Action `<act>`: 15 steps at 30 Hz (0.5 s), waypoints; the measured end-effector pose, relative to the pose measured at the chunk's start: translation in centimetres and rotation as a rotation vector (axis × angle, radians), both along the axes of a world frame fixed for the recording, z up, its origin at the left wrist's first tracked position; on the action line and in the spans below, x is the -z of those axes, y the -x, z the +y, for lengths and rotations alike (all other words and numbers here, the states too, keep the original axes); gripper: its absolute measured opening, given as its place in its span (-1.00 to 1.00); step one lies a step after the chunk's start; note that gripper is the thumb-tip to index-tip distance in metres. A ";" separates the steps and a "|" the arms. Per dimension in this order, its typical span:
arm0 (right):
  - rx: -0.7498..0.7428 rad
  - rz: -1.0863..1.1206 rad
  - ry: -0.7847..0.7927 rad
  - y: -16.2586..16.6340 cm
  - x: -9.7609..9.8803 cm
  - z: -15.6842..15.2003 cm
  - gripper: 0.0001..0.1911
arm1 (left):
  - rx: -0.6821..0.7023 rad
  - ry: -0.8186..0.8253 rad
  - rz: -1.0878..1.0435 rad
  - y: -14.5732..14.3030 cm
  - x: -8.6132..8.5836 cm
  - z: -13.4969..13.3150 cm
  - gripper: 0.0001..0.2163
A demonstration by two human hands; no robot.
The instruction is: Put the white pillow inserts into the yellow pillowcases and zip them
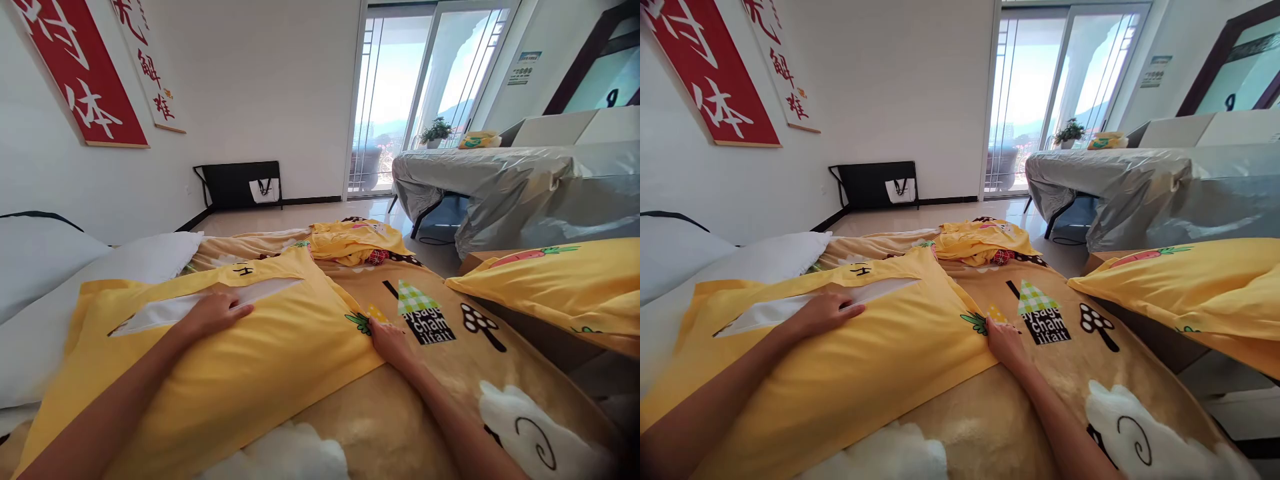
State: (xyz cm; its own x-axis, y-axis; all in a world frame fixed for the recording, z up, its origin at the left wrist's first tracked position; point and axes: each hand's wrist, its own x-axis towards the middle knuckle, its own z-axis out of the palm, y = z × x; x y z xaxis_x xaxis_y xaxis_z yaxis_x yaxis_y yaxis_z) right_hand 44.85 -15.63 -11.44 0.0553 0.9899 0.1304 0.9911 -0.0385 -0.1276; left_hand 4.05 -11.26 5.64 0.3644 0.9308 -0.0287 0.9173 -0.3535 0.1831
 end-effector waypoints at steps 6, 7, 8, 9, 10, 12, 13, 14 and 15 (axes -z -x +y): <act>0.008 0.091 0.158 -4.2 -1.9 -0.9 -0.57 | 0.125 0.243 -0.140 1.9 -1.2 -0.3 -0.55; 0.017 0.091 0.174 -4.9 -2.6 -1.1 -0.60 | 0.119 0.274 -0.164 2.1 -1.2 -0.3 -0.56; 0.035 0.084 0.177 -5.4 -3.3 -1.3 -0.65 | 0.113 0.278 -0.181 2.3 -1.2 -0.2 -0.56; 0.057 0.072 0.165 -5.5 -4.2 -1.5 -0.71 | 0.118 0.262 -0.190 2.4 -1.1 -0.1 -0.57; 0.076 0.058 0.138 -5.2 -5.4 -1.6 -0.77 | 0.133 0.234 -0.191 2.3 -1.0 0.0 -0.57; 0.087 0.030 0.054 -2.7 -8.1 -1.5 -0.82 | 0.174 0.169 -0.190 2.0 -1.0 0.1 -0.59; 0.044 0.027 -0.004 -0.6 -9.7 -1.3 -0.79 | 0.188 0.145 -0.189 1.7 -1.2 0.2 -0.59; -0.026 0.033 -0.062 2.1 -11.3 -1.0 -0.75 | 0.196 0.133 -0.189 1.5 -1.6 0.2 -0.59; -0.147 0.046 -0.120 5.1 -12.8 -0.5 -0.71 | 0.199 0.132 -0.189 1.4 -2.0 0.1 -0.60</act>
State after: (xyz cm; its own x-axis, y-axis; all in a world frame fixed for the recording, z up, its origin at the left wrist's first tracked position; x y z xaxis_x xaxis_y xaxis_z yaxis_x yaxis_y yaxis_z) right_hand 39.79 -16.16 1.33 -0.0799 0.9654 0.2484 0.9780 0.1241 -0.1679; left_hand 2.65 -11.18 7.65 0.5497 0.8333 -0.0589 0.7777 -0.4847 0.4004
